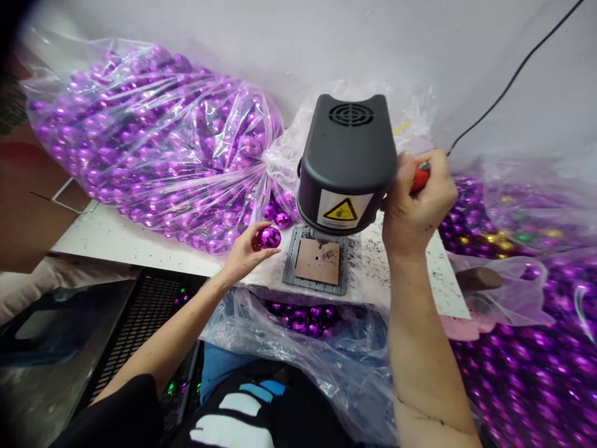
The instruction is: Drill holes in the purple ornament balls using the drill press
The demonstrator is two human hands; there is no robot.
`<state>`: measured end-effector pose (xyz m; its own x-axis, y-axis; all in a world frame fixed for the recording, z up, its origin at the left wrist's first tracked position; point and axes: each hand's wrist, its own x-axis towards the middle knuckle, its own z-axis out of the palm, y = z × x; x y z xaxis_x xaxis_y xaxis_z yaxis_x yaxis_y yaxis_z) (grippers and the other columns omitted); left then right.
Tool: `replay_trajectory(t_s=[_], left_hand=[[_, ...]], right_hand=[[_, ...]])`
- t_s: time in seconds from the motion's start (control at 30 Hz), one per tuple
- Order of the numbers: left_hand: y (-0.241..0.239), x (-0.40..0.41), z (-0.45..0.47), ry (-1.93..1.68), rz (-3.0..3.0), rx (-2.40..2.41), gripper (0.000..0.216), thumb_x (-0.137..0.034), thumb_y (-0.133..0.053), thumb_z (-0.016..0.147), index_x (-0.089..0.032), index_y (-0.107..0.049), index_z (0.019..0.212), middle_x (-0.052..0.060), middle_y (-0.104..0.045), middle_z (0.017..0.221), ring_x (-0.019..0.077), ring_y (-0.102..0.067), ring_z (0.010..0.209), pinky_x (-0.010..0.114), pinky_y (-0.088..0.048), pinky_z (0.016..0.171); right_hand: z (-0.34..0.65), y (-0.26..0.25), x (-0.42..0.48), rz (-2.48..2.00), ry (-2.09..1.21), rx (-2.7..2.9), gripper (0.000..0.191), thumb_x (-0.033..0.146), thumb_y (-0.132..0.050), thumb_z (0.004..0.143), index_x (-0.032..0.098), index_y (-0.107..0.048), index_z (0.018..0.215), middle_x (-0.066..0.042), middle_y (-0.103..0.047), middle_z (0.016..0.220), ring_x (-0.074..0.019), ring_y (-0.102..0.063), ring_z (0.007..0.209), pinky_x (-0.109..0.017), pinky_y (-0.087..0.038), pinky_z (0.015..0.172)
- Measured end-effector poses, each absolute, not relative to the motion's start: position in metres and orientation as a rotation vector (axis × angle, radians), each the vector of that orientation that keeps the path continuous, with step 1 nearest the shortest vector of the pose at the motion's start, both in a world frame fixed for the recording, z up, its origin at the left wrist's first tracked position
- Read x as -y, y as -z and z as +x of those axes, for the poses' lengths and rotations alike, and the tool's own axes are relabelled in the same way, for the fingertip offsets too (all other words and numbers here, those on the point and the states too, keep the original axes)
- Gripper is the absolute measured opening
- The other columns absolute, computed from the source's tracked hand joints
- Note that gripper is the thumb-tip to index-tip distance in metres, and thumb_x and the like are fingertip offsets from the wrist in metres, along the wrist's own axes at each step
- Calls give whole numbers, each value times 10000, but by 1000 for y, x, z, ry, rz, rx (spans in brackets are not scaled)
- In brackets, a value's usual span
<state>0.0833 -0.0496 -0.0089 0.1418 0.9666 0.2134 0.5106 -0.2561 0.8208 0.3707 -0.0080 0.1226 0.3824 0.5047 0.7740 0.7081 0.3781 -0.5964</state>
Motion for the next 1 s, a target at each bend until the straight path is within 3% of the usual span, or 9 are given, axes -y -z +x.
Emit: replay_trajectory(t_s=[0.2,0.4,0.6,0.7,0.83,1.0], left_hand=[[19,64,126,-914,1450,-1076,550,-454,-814,775,-191,-623,1218,56,-708,1069,183,-672,905,314,-558,811],[34,45,148,-781,1060,-978,570,-544,-788,771,-137,-664,1150,90,-721,997,140,-663,750,231,-519,589],[36,39,150,-762,1060,-961,551,-541,-757,815,-127,-651,1163,89,-718,993,150,-681,786,267,-572,656],[39,40,155,-819,1283,-1088,534,-509,-717,859,-147,-615,1238,82,-709,1060,172,-677,843,305,-577,716],[45,42,164,-909,1719,-1249,496,-413,-744,858,-169,-590,1262,84,-667,1167,227,-650,1040,382,-539,931],[45,48,174,-828,2112,-1237,487,-372,-722,889,-205,-547,1311,103,-600,1265,256,-613,1144,401,-507,993]], right_hand=[[369,-123,6,-1267,199,1240,600,789,-331,893,223,-373,698,57,-348,608,-78,-314,591,-267,-251,611],[369,-125,11,-1274,119,1262,474,641,-418,936,216,-408,725,52,-360,629,-84,-303,612,-267,-276,625],[367,-127,14,-1213,53,1249,374,499,-487,948,220,-397,715,68,-298,613,-73,-270,595,-262,-271,598],[366,-127,13,-1223,70,1247,373,490,-477,958,223,-385,714,65,-307,617,-71,-260,605,-257,-281,604],[366,-128,13,-1260,88,1254,388,508,-458,961,225,-370,710,61,-332,614,-71,-274,603,-251,-295,604],[366,-127,13,-1251,106,1255,421,563,-439,953,216,-402,717,60,-340,613,-66,-288,590,-250,-296,592]])
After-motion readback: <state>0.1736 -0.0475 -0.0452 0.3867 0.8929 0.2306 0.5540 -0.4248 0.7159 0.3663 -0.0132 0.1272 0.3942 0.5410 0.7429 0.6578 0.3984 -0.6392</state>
